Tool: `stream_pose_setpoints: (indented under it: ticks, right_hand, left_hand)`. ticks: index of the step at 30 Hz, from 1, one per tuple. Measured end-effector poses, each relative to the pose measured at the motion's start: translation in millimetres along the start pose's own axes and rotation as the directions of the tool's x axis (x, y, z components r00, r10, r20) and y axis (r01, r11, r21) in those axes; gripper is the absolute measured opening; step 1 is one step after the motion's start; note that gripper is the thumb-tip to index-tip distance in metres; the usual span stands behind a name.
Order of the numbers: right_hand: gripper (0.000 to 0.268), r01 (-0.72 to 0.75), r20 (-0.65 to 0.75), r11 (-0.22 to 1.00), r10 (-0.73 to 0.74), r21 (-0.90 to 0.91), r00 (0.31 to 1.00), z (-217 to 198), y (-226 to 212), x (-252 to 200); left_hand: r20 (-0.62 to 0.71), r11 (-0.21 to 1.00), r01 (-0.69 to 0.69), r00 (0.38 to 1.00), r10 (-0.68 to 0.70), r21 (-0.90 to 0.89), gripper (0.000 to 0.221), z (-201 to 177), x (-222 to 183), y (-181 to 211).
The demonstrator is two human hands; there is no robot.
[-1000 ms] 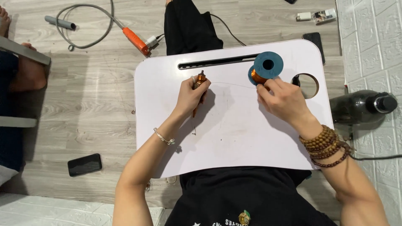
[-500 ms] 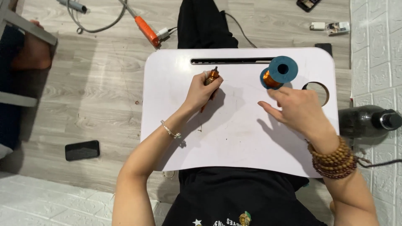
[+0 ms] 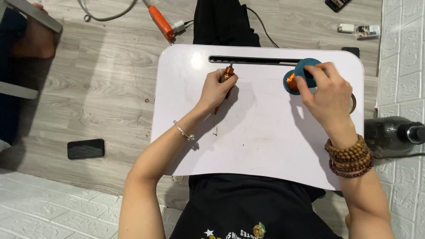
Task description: Manually winding copper wire onto a small motor armature on a lap desk
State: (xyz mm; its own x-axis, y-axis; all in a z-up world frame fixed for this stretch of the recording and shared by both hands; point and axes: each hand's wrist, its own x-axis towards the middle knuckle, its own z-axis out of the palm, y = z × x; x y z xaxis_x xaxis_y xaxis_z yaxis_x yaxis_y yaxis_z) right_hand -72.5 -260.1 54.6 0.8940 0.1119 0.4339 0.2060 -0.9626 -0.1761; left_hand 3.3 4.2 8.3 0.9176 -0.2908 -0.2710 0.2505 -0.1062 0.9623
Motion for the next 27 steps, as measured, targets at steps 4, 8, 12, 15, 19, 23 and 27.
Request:
stream_pose_setpoints:
  ticks: [4,8,12,15,19,23,27]
  right_hand:
    - [0.022,0.015,0.008,1.000,-0.015,0.007,1.000,2.8,2.4,-4.0]
    - [0.029,0.005,0.060,0.998,-0.008,0.056,0.998,11.7,14.9,-8.0]
    - [0.029,0.086,0.170,0.993,-0.098,0.077,0.980,8.4,31.1,-9.5]
    - [0.034,0.109,0.316,0.987,-0.140,0.115,0.938,-0.7,49.4,-6.3]
    - [0.033,0.104,0.226,0.983,-0.137,0.152,0.964,2.5,38.1,0.2]
    - [0.043,0.098,0.339,0.992,-0.064,-0.083,0.939,24.3,39.1,-6.6]
    - [0.046,0.016,0.412,0.993,-0.065,0.120,0.909,3.8,44.5,-0.8]
  left_hand:
    - [-0.022,0.999,0.008,1.000,-0.008,-0.034,0.012,-3.2,5.6,-5.8]
    - [-0.025,0.999,0.026,0.999,-0.026,-0.029,0.014,-6.5,7.4,-1.6]
    - [0.027,0.995,0.038,0.999,-0.036,-0.089,0.015,-7.6,8.1,-2.4]
    - [0.091,0.989,0.047,0.995,-0.034,-0.143,0.014,-4.8,9.9,-5.9]
    - [0.088,0.977,0.108,0.992,-0.093,-0.186,0.014,-1.4,3.0,0.7]
    - [0.111,0.979,0.078,0.992,-0.058,-0.191,0.015,-3.2,7.0,-1.8]
    - [0.232,0.974,0.026,0.972,0.027,-0.223,0.019,-4.2,3.8,-5.9]
